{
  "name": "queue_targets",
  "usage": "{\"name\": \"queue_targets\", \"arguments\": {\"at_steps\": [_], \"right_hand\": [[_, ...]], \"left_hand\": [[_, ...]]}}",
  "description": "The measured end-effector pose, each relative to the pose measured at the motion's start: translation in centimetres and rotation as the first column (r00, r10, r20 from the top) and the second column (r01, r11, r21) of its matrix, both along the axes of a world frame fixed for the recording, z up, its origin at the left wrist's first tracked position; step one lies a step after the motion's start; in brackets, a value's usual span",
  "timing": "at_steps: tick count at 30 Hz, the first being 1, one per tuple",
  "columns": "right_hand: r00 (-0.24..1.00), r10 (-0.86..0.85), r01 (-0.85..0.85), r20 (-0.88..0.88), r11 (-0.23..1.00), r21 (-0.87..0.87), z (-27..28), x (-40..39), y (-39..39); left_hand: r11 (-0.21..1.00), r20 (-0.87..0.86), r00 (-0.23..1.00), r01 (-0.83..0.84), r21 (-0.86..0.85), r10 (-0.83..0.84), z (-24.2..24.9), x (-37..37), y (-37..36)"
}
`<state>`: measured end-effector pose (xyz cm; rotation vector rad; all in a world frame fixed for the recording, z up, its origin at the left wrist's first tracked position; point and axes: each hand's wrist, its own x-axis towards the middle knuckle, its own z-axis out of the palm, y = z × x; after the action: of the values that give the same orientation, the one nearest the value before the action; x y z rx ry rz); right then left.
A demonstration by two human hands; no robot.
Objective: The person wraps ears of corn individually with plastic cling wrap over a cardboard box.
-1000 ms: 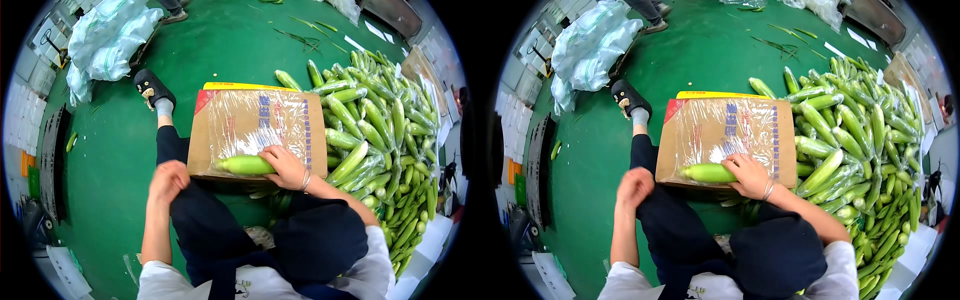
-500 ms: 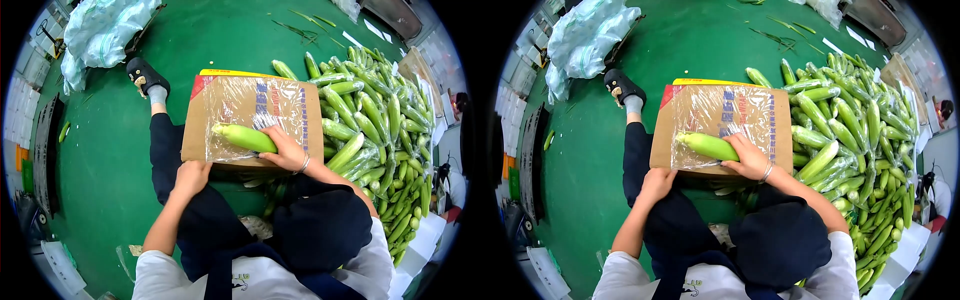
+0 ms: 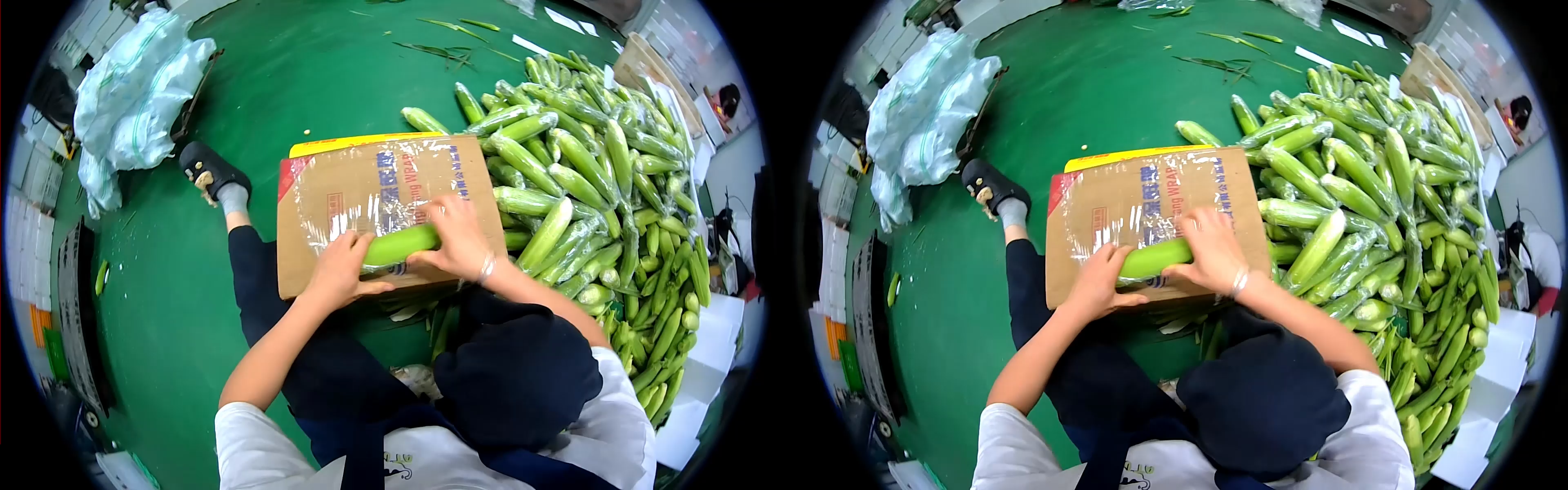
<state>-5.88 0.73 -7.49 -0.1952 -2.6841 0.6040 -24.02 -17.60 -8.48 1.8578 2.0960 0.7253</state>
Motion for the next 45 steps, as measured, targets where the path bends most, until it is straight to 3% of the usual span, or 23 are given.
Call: {"name": "queue_targets", "arguments": {"at_steps": [2,7,8,9,11,13,14,16,17,19,21,24,26,27,29,30,31,33,35,36,37,39,45], "right_hand": [[0.933,-0.307,0.311,-0.189,0.95,-0.008,0.3,2.8,-1.3],[0.974,-0.228,0.225,-0.015,0.967,-0.121,-3.6,7.6,-0.1],[0.908,-0.394,0.327,-0.141,0.878,-0.35,-2.2,7.6,1.1],[0.844,-0.51,0.466,0.167,0.542,-0.699,-0.5,7.9,2.6],[0.876,-0.416,0.373,0.244,0.263,-0.89,0.3,7.2,4.6],[0.841,-0.396,0.495,0.369,0.286,-0.82,-0.5,4.5,3.5],[0.885,-0.39,0.463,0.255,0.673,-0.577,-1.0,3.5,0.9],[0.994,0.002,0.006,0.108,0.997,-0.08,-4.7,1.9,-3.5],[0.995,-0.093,0.088,-0.019,0.98,-0.181,-0.5,2.7,-5.4],[0.954,-0.069,0.094,0.292,0.993,-0.072,-0.8,1.4,-4.0],[0.957,-0.205,0.203,0.205,0.979,0.03,-1.6,-1.2,-1.6],[0.95,-0.291,0.257,0.114,0.934,0.247,-3.1,-6.9,2.9],[0.95,0.09,-0.078,0.298,0.996,-0.051,-3.9,-11.0,5.4],[0.951,0.088,-0.081,0.296,0.996,-0.037,-3.9,-12.1,5.7],[0.847,0.395,-0.07,0.356,0.747,-0.661,-2.6,-12.4,4.7],[0.796,0.44,-0.021,0.415,0.706,-0.708,-1.7,-12.0,4.9],[0.808,0.423,-0.013,0.41,0.708,-0.706,-1.9,-12.0,5.0],[0.645,0.671,-0.439,0.367,0.717,-0.541,-3.5,-11.9,4.3],[0.661,0.545,-0.458,0.516,0.837,-0.299,-2.1,-8.7,1.4],[0.714,0.485,-0.387,0.504,0.874,-0.294,-2.6,-7.6,0.5],[0.756,0.429,-0.325,0.494,0.902,-0.285,-2.4,-6.6,-0.2],[0.835,0.321,-0.334,0.447,0.941,-0.051,-3.2,-4.5,-1.7],[0.927,0.346,-0.345,0.145,0.938,-0.035,-5.2,-1.0,-3.3]], "left_hand": [[1.0,-0.01,1.0,-0.019,-0.02,0.019,-0.4,-0.3,0.4],[0.995,-0.136,0.989,-0.039,0.09,0.051,-0.9,-0.4,0.5],[0.997,-0.131,0.991,-0.03,0.072,0.039,-0.9,-0.6,0.1],[0.998,-0.117,0.993,-0.021,0.051,0.027,-1.0,-0.6,-0.4],[1.0,-0.047,0.999,0.008,0.013,-0.008,-0.8,0.2,-1.1],[0.994,-0.085,0.994,0.066,-0.088,-0.073,-0.1,1.2,-1.7],[0.993,-0.083,0.992,0.089,-0.075,-0.095,-0.1,1.6,-2.3],[0.986,0.002,0.997,0.075,-0.148,-0.076,0.7,2.2,-2.2],[0.968,0.087,0.996,0.043,-0.245,-0.022,1.6,2.3,-1.9],[0.994,0.01,0.998,0.06,-0.091,-0.059,1.0,0.6,-1.1],[0.971,-0.08,0.969,-0.228,0.071,0.234,1.9,0.8,0.1],[0.988,-0.284,0.955,-0.048,0.147,0.089,-0.8,-1.7,1.2],[0.986,-0.286,0.954,-0.044,0.162,0.089,-0.4,-1.9,3.1],[0.987,-0.276,0.958,-0.038,0.159,0.081,-0.4,-1.9,4.0],[0.99,-0.297,0.952,-0.032,0.14,0.073,-2.7,-3.6,4.6],[0.993,-0.258,0.966,-0.003,0.118,0.034,-2.5,-3.4,4.8],[0.995,-0.223,0.975,0.034,0.094,-0.012,-2.1,-3.2,5.0],[0.996,-0.218,0.976,0.014,0.083,0.005,-1.5,-0.8,3.7],[0.832,-0.236,0.968,-0.199,-0.518,0.085,3.4,3.1,3.1],[0.926,0.032,0.99,-0.119,-0.358,0.14,0.7,3.8,1.8],[0.983,0.301,0.943,-0.099,-0.156,0.143,-2.3,4.3,0.3],[0.646,0.648,0.469,0.193,-0.738,0.6,-1.6,6.2,-2.0],[0.719,0.766,0.139,0.274,-0.639,0.628,-1.6,16.9,-11.1]]}}
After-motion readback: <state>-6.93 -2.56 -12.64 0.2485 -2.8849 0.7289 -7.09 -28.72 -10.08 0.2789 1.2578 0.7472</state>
